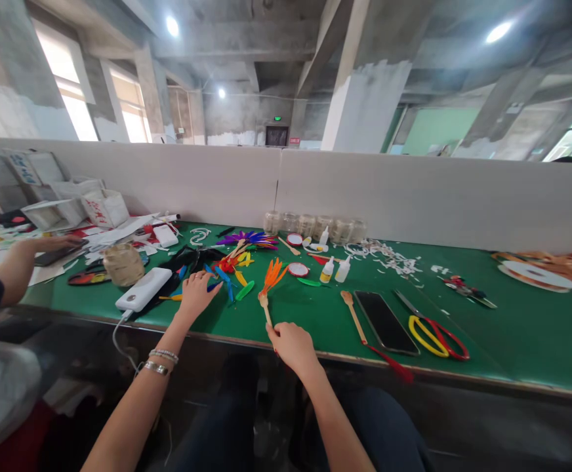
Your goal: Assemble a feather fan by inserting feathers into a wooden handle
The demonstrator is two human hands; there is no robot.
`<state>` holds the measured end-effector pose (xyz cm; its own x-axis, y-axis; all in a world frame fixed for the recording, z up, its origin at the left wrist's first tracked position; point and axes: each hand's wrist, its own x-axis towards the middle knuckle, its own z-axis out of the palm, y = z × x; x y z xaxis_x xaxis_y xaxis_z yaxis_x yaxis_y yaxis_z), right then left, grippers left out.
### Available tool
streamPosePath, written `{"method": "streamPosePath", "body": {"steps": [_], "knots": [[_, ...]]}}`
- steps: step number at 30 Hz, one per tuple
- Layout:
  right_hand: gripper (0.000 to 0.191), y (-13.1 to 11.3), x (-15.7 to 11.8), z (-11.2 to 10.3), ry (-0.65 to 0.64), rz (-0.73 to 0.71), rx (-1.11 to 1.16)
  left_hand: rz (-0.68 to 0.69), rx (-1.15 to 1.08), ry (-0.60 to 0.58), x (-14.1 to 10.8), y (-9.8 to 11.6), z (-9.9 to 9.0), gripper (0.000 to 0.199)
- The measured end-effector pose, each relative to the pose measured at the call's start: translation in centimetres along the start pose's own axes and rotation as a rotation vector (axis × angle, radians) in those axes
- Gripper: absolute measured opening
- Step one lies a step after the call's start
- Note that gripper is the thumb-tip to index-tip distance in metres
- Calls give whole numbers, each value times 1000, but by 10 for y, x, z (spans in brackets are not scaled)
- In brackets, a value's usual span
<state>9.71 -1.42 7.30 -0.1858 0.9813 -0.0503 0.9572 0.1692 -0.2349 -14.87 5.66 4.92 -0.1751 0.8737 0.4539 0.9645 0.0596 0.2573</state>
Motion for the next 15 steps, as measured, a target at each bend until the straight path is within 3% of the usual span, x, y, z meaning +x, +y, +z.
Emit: {"method": "streamPosePath", "body": {"steps": [4, 7, 10, 15], "knots": [[47, -2, 2, 0, 8, -9, -36, -138, 52, -56, 16, -12, 7, 36], [45, -1, 7, 0, 43, -15, -53, -166, 88, -72, 35, -27, 6, 40], [42, 1, 14, 2, 84, -15, -58, -66, 84, -87, 50, -31, 8, 46], [44, 3, 29, 4, 94, -28, -25, 169, 63, -141, 66, -14, 24, 49]]}}
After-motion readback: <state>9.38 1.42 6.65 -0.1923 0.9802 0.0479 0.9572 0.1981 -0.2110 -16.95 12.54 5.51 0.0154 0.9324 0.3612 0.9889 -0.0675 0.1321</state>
